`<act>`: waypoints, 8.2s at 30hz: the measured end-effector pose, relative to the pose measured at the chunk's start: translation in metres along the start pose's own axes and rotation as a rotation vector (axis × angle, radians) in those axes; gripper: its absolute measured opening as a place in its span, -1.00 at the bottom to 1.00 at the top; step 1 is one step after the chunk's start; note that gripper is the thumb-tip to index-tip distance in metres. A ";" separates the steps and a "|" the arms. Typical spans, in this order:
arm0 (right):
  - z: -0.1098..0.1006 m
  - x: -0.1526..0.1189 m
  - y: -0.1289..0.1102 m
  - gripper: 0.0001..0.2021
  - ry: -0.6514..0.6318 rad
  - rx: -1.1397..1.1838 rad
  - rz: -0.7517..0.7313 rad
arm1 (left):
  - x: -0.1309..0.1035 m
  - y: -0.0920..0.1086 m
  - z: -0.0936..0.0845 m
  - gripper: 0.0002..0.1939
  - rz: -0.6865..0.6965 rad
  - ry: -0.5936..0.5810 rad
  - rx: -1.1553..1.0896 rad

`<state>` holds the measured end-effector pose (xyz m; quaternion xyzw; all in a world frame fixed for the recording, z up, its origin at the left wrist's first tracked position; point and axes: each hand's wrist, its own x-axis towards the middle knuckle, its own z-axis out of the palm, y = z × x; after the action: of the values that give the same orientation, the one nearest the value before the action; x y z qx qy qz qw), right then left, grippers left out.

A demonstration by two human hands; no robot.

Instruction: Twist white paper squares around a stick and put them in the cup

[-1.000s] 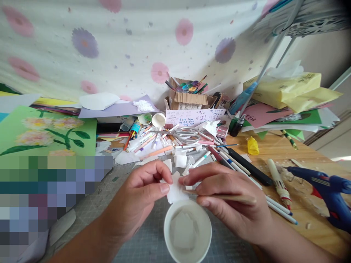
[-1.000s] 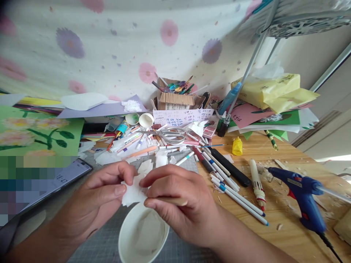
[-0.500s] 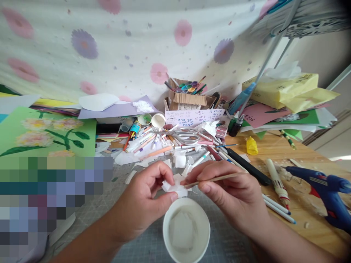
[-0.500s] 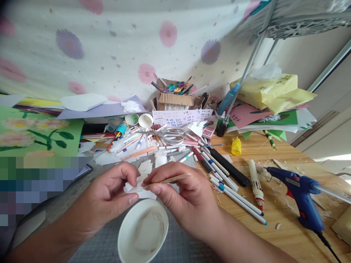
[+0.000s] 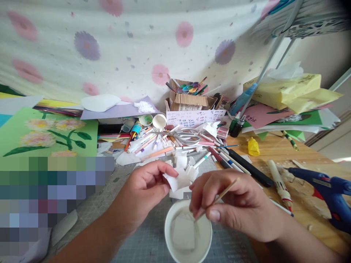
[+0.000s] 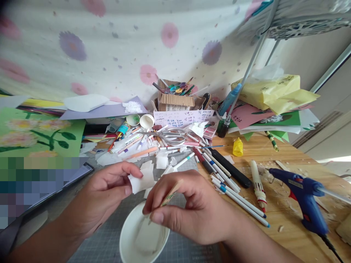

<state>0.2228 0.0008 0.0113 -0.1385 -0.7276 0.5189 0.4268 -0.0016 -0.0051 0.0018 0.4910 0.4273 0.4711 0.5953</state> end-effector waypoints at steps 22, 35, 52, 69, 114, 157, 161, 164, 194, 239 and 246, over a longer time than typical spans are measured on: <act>0.016 0.001 0.013 -0.90 0.350 0.069 -0.110 | 0.001 -0.009 -0.005 -0.90 0.025 -0.200 -0.049; 0.017 0.000 0.014 -0.93 0.364 0.112 -0.098 | -0.001 -0.008 -0.005 -0.90 0.024 -0.208 -0.028; 0.018 0.002 0.009 -0.90 0.379 -0.278 -0.170 | -0.004 -0.006 -0.006 -0.75 0.010 -0.259 -0.131; 0.022 0.004 0.009 -0.93 0.379 -0.264 -0.146 | -0.005 -0.005 0.002 -0.88 0.053 -0.186 0.112; 0.015 0.001 0.016 -0.81 0.545 -0.266 -0.169 | -0.004 -0.016 0.001 -0.76 0.060 -0.169 0.018; 0.013 0.001 0.023 -0.93 0.529 -0.122 -0.072 | 0.001 -0.001 0.005 -0.81 -0.035 -0.184 0.051; 0.013 0.001 0.018 -0.94 0.470 -0.099 -0.096 | 0.001 -0.001 0.006 -0.83 -0.035 -0.143 0.054; 0.014 0.001 0.014 -0.91 0.413 -0.164 -0.100 | 0.002 -0.001 0.006 -0.83 -0.031 -0.139 0.045; -0.003 -0.001 0.014 -0.92 0.486 -0.047 -0.161 | 0.003 0.000 0.002 -0.91 -0.001 -0.025 0.277; -0.018 0.003 0.011 -0.84 0.485 -0.540 -0.096 | 0.001 0.001 0.004 -0.87 0.024 -0.073 0.272; 0.003 0.003 0.006 -0.86 0.378 -0.403 -0.148 | -0.002 0.001 0.004 -0.88 0.103 -0.056 0.314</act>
<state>0.2166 0.0034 0.0074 -0.2611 -0.7317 0.2964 0.5555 0.0021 -0.0074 0.0037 0.6122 0.4530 0.4147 0.4981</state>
